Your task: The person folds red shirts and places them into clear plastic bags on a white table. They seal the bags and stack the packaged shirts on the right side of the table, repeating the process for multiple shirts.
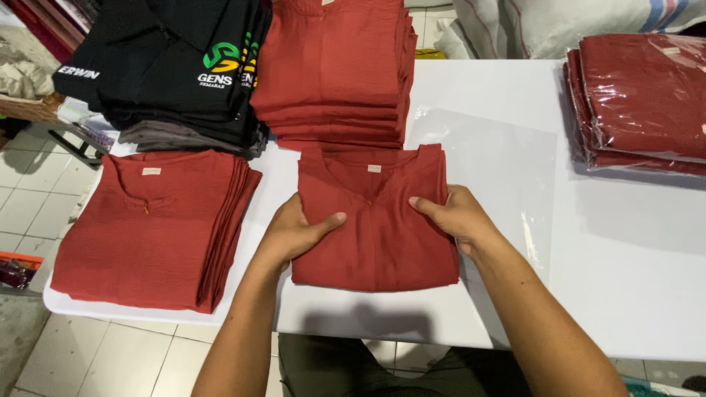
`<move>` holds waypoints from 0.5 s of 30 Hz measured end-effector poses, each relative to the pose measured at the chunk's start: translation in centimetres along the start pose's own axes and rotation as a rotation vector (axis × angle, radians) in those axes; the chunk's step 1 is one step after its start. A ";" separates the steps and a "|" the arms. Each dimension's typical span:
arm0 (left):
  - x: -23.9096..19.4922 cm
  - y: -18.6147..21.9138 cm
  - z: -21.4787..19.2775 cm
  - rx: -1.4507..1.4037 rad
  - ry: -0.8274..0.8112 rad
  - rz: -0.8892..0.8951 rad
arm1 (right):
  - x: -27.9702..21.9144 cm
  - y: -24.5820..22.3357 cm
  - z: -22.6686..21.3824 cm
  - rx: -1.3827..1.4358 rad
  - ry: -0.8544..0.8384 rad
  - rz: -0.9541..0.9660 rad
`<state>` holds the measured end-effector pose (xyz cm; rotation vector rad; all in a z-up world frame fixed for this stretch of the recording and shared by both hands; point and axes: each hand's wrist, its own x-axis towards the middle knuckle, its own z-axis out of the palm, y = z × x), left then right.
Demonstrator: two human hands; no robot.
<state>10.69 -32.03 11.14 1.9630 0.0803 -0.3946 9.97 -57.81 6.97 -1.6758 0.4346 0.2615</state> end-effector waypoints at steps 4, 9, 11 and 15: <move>0.7 -0.3 -0.3 0.293 0.043 0.027 | -2.6 -2.9 0.3 -0.005 -0.042 0.053; 2.0 -1.8 -0.3 0.399 0.104 0.111 | 0.5 0.1 -1.2 -0.070 -0.075 0.032; 2.1 -2.1 0.2 0.466 0.128 0.106 | 0.5 0.3 -1.0 -0.128 -0.055 -0.014; 1.7 -0.3 2.0 0.723 0.195 0.073 | -1.0 -1.6 -0.3 -0.292 -0.011 -0.111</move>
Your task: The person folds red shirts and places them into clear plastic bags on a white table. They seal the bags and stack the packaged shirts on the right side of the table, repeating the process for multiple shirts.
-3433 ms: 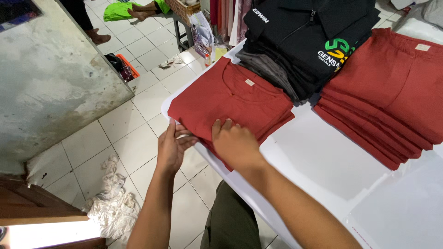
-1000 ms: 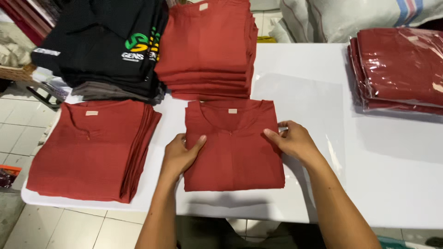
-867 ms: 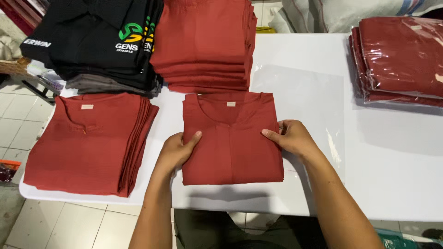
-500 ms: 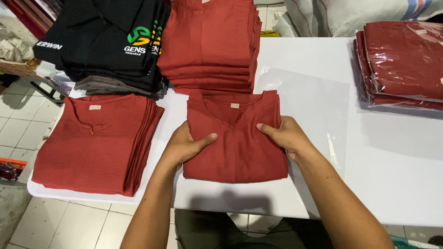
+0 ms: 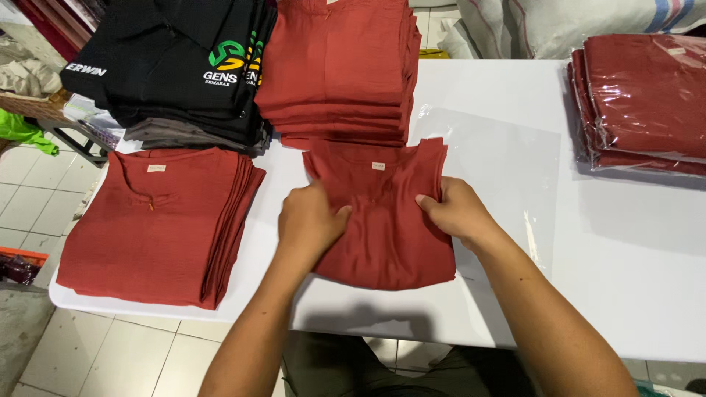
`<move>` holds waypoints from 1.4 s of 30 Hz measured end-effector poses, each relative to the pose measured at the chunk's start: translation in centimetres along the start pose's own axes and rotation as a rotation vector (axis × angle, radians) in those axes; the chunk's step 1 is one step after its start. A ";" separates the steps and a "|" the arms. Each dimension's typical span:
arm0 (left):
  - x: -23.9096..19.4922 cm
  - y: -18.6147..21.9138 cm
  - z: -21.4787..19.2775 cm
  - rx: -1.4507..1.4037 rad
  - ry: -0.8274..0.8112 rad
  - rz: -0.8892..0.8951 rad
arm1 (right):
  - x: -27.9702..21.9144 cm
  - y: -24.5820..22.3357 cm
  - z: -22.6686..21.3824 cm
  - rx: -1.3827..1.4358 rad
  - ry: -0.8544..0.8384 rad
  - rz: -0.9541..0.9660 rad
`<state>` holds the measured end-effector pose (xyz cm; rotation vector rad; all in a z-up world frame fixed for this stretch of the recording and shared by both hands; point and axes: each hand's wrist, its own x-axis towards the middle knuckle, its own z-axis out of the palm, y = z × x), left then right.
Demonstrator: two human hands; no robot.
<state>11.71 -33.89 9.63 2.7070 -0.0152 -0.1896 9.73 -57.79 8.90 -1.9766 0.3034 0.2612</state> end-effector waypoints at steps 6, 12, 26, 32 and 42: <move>-1.9 6.1 -1.2 0.064 -0.162 0.207 | 0.9 -0.9 0.8 -0.139 0.000 -0.019; -4.6 8.0 -5.0 -0.175 -0.423 0.357 | 1.0 -1.8 1.0 -0.013 -0.032 0.043; 0.2 0.5 3.1 -0.874 -0.531 0.373 | 2.1 -0.3 0.5 0.067 -0.062 0.072; 1.5 -0.6 5.1 -0.896 -0.273 0.331 | 2.9 1.7 -0.6 0.195 -0.098 0.016; -0.3 3.6 8.3 -0.514 -0.118 0.881 | 0.5 4.7 -8.4 0.406 0.074 -0.090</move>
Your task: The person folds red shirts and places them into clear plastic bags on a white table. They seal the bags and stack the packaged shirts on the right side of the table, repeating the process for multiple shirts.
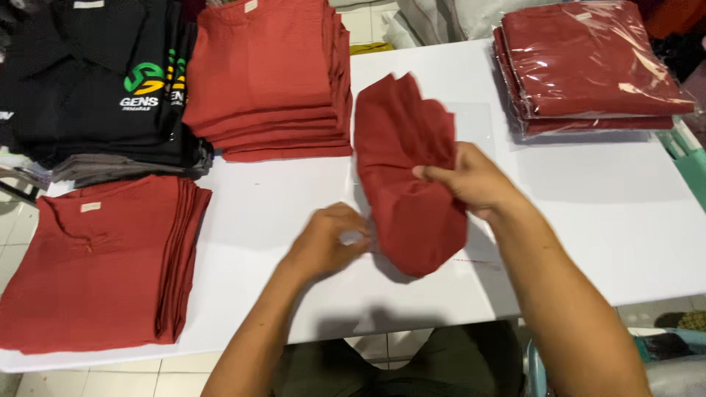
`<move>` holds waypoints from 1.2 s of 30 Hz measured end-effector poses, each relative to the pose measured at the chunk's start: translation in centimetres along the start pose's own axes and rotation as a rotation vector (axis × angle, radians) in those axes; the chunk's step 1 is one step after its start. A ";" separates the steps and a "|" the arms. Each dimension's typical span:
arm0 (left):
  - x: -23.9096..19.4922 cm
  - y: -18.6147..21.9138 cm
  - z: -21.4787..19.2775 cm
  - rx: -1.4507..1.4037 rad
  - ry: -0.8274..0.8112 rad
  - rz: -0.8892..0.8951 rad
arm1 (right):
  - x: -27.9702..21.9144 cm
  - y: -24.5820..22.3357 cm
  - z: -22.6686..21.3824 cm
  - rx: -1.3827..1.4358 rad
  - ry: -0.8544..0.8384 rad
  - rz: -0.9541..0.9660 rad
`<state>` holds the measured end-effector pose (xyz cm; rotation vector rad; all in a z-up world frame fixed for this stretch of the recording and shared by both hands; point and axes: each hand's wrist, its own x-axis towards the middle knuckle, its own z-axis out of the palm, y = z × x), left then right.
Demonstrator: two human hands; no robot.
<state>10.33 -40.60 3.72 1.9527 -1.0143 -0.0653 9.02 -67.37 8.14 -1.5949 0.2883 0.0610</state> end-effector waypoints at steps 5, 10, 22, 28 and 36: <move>2.8 1.7 2.6 0.208 -0.331 -0.040 | -3.9 -0.6 -4.9 -0.026 0.087 -0.045; 5.0 2.2 3.1 0.297 -0.494 -0.116 | -5.5 3.3 -9.9 -0.062 0.119 0.017; 9.3 1.0 3.9 0.155 -0.458 -0.104 | -9.2 3.0 -14.2 -0.079 0.083 -0.106; 11.1 2.2 4.3 -0.017 -0.367 -0.141 | -10.0 2.6 -13.6 -0.325 -0.038 -0.306; 10.5 -3.5 5.6 -0.144 -0.122 -0.340 | -8.8 1.0 -7.8 -1.383 -0.076 -0.066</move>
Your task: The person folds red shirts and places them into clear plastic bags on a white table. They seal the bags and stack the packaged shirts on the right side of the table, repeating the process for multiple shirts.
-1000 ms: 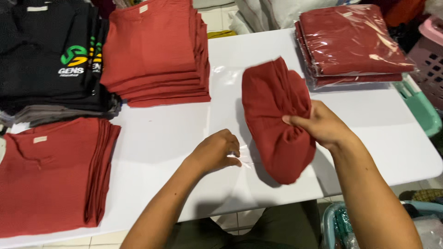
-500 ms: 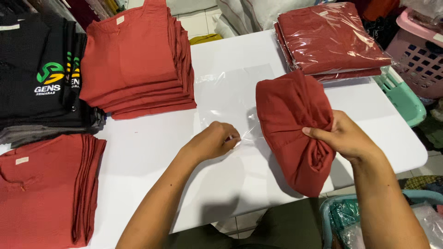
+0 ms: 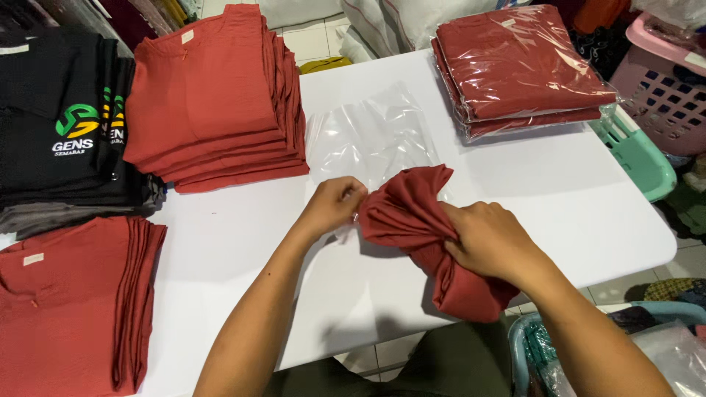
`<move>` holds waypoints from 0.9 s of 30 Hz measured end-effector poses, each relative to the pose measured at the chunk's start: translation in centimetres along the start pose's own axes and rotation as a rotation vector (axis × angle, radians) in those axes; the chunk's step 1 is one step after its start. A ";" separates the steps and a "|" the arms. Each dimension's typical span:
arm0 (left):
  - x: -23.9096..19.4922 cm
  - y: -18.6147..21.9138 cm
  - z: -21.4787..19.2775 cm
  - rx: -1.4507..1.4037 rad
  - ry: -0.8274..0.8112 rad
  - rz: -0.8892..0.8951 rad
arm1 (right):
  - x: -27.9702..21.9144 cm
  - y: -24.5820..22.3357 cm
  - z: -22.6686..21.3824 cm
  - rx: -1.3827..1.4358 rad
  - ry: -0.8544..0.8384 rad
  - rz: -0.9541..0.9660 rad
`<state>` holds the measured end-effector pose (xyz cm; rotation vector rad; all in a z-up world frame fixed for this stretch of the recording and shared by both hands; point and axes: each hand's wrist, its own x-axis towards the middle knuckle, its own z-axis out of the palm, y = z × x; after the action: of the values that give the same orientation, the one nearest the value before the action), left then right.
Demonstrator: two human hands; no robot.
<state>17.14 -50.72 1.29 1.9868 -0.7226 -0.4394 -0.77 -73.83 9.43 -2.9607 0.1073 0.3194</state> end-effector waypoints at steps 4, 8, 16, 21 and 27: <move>0.1 0.3 -0.5 -0.061 0.130 -0.024 | -0.4 -3.1 -2.5 -0.073 -0.063 -0.059; 0.1 2.5 -1.2 -0.030 0.164 0.029 | -0.7 -5.3 -3.8 -0.186 -0.135 -0.112; 1.0 2.9 -1.0 0.300 0.474 0.412 | -0.9 -6.1 -3.8 -0.294 -0.130 -0.225; 0.3 2.7 -0.9 0.144 0.497 0.416 | -1.2 -5.4 -4.8 -0.220 -0.109 -0.238; -1.0 2.3 -0.6 -0.030 0.384 0.440 | 2.9 -3.9 -4.3 -0.031 -0.089 -0.166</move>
<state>15.99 -50.54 3.58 1.7457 -0.8649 0.1876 3.29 -70.87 13.56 -2.9550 -0.1547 0.4332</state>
